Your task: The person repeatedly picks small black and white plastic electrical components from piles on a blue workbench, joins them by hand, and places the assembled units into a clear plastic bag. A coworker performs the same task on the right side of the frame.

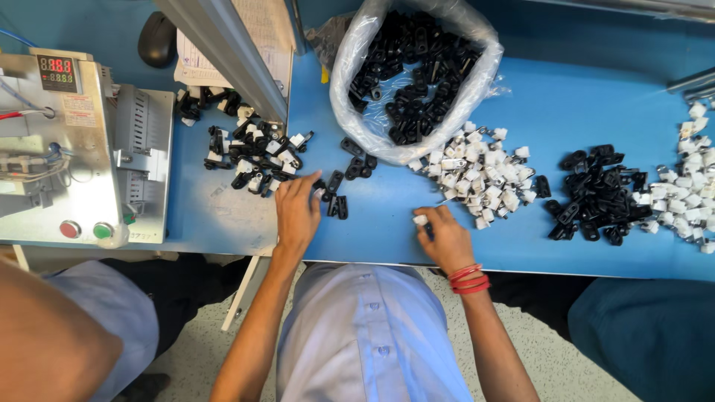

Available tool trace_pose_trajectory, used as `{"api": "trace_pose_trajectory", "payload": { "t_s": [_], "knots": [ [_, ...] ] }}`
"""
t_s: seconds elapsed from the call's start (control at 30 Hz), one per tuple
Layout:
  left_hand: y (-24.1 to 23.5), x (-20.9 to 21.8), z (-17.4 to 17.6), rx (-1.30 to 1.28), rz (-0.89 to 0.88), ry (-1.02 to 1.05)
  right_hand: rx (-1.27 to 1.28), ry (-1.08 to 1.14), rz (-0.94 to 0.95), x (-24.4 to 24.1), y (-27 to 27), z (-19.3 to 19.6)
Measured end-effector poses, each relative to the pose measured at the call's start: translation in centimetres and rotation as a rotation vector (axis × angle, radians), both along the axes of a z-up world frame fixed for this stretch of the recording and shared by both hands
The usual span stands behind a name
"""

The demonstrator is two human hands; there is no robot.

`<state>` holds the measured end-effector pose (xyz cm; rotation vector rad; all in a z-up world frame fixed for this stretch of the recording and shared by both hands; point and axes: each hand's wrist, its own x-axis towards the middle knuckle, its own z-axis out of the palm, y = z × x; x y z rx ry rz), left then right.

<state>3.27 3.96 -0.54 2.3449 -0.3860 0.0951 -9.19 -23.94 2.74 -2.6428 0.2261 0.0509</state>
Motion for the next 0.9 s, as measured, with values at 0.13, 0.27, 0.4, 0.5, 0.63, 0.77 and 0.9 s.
{"api": "trace_pose_trajectory", "payload": {
  "t_s": [0.13, 0.27, 0.4, 0.5, 0.63, 0.77, 0.9],
  "knots": [
    [0.1, -1.0, 0.6, -0.117, 0.129, 0.127, 0.100, -0.043, 0.028, 0.0, 0.4, 0.4],
    [-0.9, -3.3, 1.1, -0.691, 0.197, 0.320, 0.469, -0.128, -0.005, -0.1, 1.7, 2.0],
    [-3.7, -5.7, 2.3, -0.972, 0.070, 0.628, 0.661, -0.307, 0.070, 0.0, 3.9, 5.1],
    [-4.8, -7.2, 3.5, -1.097, -0.103, 0.758, 0.625, -0.371, 0.098, 1.1, 5.1, 7.4],
    [-4.3, -7.3, 3.5, -1.306, -0.135, 0.935, 0.662, -0.330, 0.138, 2.3, 5.3, 9.9],
    [-3.0, -8.0, 2.4, -1.417, -0.285, 1.311, 0.772, -0.232, 0.244, 1.6, 5.4, 11.6],
    [-1.8, -8.6, 2.9, -1.444, -0.387, 1.576, 0.738, -0.412, 0.439, 0.9, 6.2, 12.7]
  ]
}}
